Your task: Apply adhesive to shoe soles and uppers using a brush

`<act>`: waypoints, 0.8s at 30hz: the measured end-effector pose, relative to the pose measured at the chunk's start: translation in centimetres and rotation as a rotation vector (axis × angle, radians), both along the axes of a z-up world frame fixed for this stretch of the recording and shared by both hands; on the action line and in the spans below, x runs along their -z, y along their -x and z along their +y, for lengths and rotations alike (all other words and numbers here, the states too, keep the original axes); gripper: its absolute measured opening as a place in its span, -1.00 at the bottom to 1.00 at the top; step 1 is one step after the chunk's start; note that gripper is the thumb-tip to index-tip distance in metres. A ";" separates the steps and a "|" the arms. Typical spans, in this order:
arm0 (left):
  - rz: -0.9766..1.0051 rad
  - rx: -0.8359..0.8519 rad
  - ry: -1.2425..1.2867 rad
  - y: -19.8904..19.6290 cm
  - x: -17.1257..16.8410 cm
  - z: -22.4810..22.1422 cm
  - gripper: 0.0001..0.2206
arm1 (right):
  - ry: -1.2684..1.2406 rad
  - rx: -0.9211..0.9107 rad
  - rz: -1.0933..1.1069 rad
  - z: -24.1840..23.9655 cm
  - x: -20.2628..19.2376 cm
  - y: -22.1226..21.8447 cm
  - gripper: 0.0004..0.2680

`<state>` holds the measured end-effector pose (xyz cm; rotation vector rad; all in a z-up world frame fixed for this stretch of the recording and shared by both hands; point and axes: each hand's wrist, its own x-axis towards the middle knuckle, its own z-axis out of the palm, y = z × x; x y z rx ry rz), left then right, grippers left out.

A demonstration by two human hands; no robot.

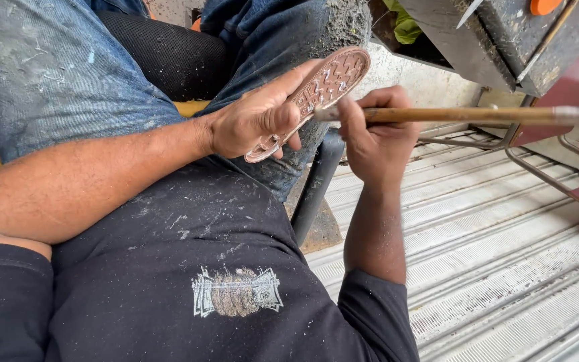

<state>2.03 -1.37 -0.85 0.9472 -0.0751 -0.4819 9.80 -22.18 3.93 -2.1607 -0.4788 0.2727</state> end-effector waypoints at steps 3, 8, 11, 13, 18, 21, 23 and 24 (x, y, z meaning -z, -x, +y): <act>-0.075 -0.006 -0.026 0.1 0.1 0.0 0.11 | -0.117 0.056 0.046 -0.1 0.6 -1.1 -0.84; -0.100 -0.021 -0.019 0.2 0.2 0.0 0.11 | 0.004 0.191 -0.140 0.2 0.7 -0.1 -0.82; -0.101 -0.008 0.016 0.3 0.6 -0.2 0.09 | -0.133 0.063 0.085 0.3 0.9 0.6 -0.82; -0.042 0.003 0.022 0.3 0.4 -0.2 0.15 | -0.113 0.151 -0.115 -0.6 1.6 -0.7 -0.84; 0.063 0.022 0.212 -0.4 0.8 0.5 0.16 | -0.168 0.099 -0.463 -0.1 3.7 -1.9 -0.86; 0.116 0.033 0.317 -0.9 0.6 0.9 0.13 | -0.135 0.013 -0.623 0.6 4.0 -1.6 -0.88; 0.147 0.042 0.347 -1.1 1.1 1.0 0.13 | -0.107 -0.023 -0.679 1.3 3.9 -1.4 -0.87; 0.215 0.048 0.442 -1.0 1.7 0.9 0.09 | -0.156 -0.091 -0.672 1.7 4.0 -1.4 -0.87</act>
